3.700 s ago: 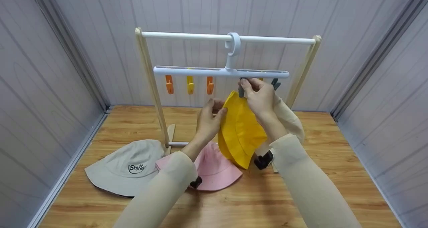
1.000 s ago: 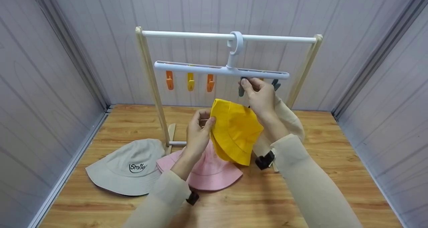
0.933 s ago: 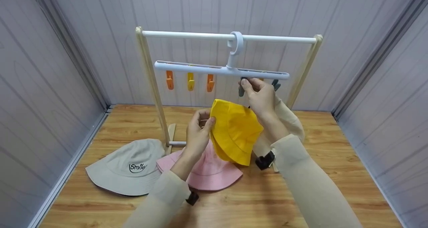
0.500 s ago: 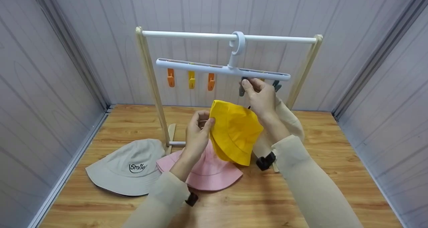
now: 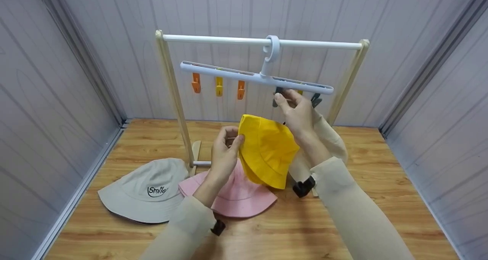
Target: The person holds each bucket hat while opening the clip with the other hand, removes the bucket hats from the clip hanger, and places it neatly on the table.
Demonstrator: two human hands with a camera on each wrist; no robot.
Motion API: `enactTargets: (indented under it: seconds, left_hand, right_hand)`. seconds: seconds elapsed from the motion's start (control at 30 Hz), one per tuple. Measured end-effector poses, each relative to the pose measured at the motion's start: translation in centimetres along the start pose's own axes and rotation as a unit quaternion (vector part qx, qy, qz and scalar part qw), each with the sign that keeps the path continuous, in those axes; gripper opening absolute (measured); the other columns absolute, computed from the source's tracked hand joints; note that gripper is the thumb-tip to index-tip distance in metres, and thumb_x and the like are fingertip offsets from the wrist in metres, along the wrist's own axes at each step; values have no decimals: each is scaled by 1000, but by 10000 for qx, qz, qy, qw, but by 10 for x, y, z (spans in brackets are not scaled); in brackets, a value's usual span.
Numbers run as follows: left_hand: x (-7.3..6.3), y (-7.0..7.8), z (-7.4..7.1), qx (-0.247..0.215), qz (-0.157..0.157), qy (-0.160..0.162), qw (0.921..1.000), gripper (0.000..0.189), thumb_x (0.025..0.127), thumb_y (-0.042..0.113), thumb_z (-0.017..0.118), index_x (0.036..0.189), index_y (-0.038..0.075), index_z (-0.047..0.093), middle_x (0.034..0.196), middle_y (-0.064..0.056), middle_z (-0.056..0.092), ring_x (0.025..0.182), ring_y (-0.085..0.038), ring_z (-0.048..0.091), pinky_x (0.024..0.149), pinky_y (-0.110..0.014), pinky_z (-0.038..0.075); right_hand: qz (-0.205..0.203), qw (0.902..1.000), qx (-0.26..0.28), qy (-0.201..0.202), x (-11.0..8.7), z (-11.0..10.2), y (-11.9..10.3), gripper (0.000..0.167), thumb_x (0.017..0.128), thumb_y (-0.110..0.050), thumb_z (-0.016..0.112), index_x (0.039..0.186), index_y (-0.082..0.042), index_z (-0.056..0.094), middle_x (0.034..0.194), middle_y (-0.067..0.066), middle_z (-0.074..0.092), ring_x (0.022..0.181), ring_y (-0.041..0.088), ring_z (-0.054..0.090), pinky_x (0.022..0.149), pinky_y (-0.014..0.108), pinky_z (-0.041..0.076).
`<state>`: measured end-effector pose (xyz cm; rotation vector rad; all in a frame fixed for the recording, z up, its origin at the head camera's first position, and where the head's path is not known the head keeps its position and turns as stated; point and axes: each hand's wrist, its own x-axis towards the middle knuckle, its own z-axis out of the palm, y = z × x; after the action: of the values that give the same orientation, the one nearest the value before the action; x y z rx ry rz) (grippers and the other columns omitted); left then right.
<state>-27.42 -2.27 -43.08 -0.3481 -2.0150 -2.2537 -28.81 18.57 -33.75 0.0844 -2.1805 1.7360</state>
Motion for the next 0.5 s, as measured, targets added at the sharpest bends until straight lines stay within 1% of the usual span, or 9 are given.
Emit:
enactTargets:
  seconds: [0.23,0.37,0.5]
  left_hand:
    - [0,-1,1,-22,59,38,10000,16,105,8,65,121,5,61,116,-10,64,104,-23,61,90,-27,53]
    - [-1,-1,2,-15,109,40,9999,17,105,8,65,121,5,61,116,-10,64,104,-23,61,90,-27,53]
    - [-1,-1,2,-22,88,40,10000,17,105,9,65,121,6,61,117,-10,64,105,-23,61,90,-27,54]
  right_hand:
    - [-44,9999,79,-73,-3,-2,1,50,110,-32,61,153,-8,55,144,8,64,130,20,60,120,38,42]
    - [-81,9997,180,-148,-4,-4,1,50,110,-29,60,155,-7,54,145,6,64,132,21,59,120,38,42]
    - [-109,9995,159,-259,-6,-6,1,49,111,-29,59,155,-8,54,147,6,63,135,20,57,121,38,41]
